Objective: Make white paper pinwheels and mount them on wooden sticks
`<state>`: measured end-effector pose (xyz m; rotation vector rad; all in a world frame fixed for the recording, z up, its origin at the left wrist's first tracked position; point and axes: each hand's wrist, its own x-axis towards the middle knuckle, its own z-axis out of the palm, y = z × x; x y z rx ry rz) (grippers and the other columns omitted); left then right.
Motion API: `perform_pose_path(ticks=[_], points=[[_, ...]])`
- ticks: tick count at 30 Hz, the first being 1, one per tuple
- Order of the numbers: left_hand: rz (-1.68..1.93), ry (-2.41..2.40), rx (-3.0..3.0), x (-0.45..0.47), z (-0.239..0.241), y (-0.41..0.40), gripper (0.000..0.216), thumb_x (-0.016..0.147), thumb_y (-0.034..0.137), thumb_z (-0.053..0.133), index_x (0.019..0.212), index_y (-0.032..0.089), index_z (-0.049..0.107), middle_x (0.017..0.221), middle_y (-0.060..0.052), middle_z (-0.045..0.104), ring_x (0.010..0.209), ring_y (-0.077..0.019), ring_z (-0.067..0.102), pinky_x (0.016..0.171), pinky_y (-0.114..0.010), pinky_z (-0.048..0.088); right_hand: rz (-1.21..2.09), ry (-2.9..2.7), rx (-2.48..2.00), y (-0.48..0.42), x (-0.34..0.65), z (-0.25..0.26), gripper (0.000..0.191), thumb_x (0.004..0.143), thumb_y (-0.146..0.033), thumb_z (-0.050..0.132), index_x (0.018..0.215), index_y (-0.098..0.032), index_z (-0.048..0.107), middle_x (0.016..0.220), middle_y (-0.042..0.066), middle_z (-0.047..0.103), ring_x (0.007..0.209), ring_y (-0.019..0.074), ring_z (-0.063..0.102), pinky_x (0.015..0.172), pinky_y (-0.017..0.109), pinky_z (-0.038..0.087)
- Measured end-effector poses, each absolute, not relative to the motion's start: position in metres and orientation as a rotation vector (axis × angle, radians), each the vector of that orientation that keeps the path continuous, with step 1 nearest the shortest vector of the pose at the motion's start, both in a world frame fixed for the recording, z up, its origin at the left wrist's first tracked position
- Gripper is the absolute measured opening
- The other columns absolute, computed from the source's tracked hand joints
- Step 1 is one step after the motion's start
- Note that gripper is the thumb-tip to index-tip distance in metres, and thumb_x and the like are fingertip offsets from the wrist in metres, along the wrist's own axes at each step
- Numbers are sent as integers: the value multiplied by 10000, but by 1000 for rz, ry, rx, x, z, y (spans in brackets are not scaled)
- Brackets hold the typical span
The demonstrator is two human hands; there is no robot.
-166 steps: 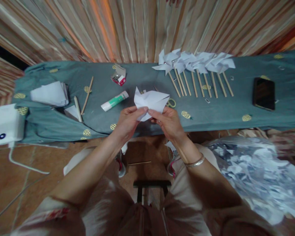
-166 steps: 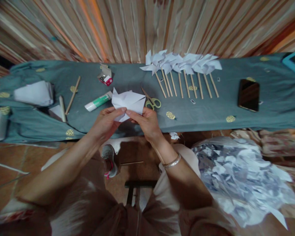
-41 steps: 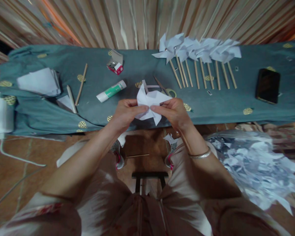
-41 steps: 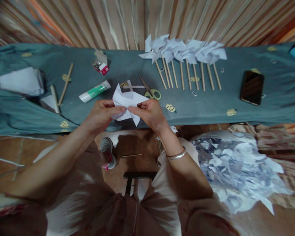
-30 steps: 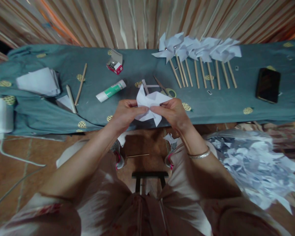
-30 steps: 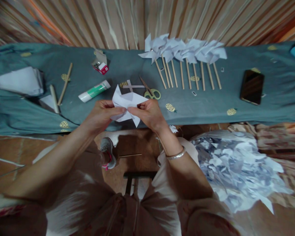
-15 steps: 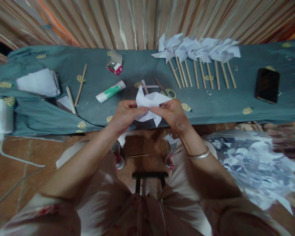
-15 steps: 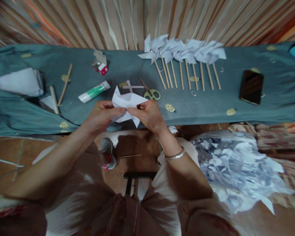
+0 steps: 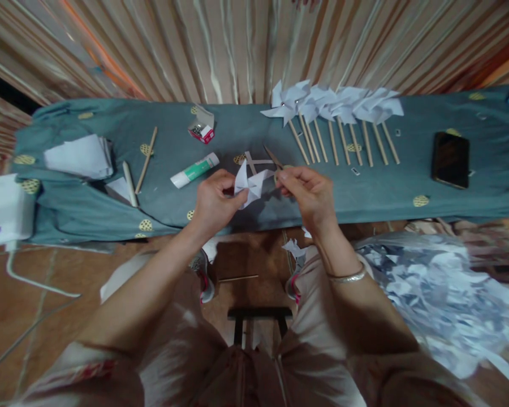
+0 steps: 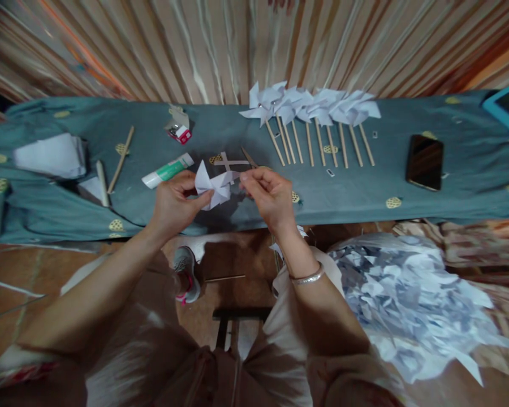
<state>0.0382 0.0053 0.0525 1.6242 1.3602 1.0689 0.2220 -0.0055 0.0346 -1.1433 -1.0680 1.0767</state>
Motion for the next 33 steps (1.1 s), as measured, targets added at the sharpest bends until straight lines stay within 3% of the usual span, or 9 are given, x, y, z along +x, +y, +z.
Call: perform_pose_path(ticks=[3,9,15,21,33], points=[[1050,1356,1644,42,59,2,159,667,164,740,534,197,657,648,5,561,636,-137,493,619,-281,347,1225,-1114,-1139,-10,213,38,358,734,-531,758,644,-196,674,593,-22,633,512,73,491,506,226,420],[1039,1340,1520,44,51,3,116,655,168,756,567,192,684,675,2,606,670,-137,543,635,-260,391,1339,-1091,-1121,-11,209,40,348,635,-492,831,624,-182,674,572,-39,608,513,67,456,489,219,369],[992,1228,1129,45,44,3,117,610,251,791,707,192,762,716,-8,722,657,-153,602,615,-263,485,1298,-1099,-1094,-12,208,36,314,663,-466,820,628,-189,676,580,-46,596,542,74,483,516,226,385],[956,1191,940,51,50,-1,145,554,242,832,666,191,755,682,-8,734,614,-141,622,609,-260,498,1241,-1070,-1128,-13,204,33,258,679,-443,812,674,-210,701,636,-47,633,590,90,532,567,239,443],[906,1123,844,52,49,-2,201,496,263,852,640,170,747,640,-14,725,564,-122,603,597,-247,487,1208,-1027,-1159,-13,197,33,231,683,-409,810,661,-209,696,624,-45,620,578,88,511,527,227,431]])
